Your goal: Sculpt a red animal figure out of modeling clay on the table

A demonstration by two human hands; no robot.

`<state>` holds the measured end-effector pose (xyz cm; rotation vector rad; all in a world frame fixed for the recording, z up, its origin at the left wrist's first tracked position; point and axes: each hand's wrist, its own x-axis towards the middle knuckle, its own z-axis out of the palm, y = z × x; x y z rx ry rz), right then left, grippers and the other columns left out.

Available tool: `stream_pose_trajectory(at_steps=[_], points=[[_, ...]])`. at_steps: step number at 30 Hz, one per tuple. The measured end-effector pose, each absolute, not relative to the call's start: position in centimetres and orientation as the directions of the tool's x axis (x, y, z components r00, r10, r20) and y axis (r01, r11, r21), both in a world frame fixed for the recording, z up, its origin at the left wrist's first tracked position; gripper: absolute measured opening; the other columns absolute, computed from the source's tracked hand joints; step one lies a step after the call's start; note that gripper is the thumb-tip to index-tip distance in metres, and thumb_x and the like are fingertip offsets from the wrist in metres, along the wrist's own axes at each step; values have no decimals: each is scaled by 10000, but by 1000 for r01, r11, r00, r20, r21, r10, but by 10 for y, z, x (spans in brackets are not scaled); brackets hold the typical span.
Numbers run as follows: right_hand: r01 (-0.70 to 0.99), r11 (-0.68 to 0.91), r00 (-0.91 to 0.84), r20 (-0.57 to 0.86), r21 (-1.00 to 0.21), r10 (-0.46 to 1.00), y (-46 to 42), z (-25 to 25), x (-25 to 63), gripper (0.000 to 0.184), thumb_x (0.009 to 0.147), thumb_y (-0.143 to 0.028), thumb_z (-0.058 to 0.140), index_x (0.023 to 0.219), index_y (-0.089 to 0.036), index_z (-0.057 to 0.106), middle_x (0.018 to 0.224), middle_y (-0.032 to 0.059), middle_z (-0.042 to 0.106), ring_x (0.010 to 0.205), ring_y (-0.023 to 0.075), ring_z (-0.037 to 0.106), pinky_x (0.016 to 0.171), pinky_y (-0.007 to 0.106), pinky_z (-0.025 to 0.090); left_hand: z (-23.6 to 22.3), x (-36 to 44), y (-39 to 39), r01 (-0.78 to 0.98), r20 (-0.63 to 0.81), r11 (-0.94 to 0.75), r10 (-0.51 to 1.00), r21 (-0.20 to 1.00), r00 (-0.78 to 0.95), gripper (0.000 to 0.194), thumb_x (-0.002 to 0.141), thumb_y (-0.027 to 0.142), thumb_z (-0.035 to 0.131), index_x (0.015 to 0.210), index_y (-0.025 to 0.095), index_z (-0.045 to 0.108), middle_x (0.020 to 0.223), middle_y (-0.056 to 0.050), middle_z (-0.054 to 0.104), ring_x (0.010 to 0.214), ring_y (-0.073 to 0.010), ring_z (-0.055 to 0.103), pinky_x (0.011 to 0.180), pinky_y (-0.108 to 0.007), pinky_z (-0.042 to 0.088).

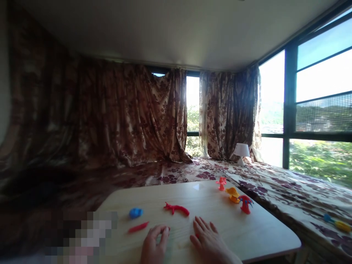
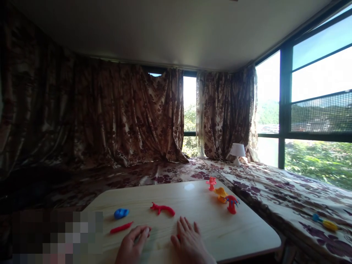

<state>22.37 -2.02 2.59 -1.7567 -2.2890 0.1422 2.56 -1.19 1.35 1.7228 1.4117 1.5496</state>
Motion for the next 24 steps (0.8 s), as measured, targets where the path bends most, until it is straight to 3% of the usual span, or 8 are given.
stream_pose_trajectory(at_steps=[3,9,13,17,24], points=[[941,260,-222,183,-216,958,-8,16,220,537,862,-434,383,1307,-140,438,1379,147,359,1279,287,326,1017,523,266,9,24,-8,390,501,-419,855,820,-134,278,723,407,520,690,188,688,733,-79,707,748,-222,646,726,-280,512],[871,445,-392,252,-209,885,-30,-26,238,527,849,-507,423,1316,-264,425,1376,71,373,1249,274,383,1020,458,317,15,25,-13,393,490,-405,860,826,-143,276,696,410,533,688,183,690,739,-82,709,735,-227,650,725,-296,517],[888,392,-366,147,-240,919,-34,3,234,544,860,-512,380,1325,-233,413,1391,84,349,1278,269,333,1032,483,275,18,26,-15,401,474,-388,869,830,-141,300,699,415,516,705,174,693,755,-91,708,744,-231,648,746,-311,511],[933,274,-249,132,-231,959,-25,28,221,531,867,-437,369,1316,-159,427,1393,134,344,1292,275,306,1031,518,234,19,25,-15,378,469,-392,873,839,-135,285,693,415,530,691,183,695,741,-83,708,744,-229,648,741,-304,513],[848,423,-387,171,-319,906,-43,22,235,525,829,-392,446,1329,-236,404,1402,73,365,1299,247,302,1054,467,209,25,28,-21,384,447,-363,881,849,-155,309,679,434,522,702,176,692,753,-88,708,747,-235,646,751,-330,508]])
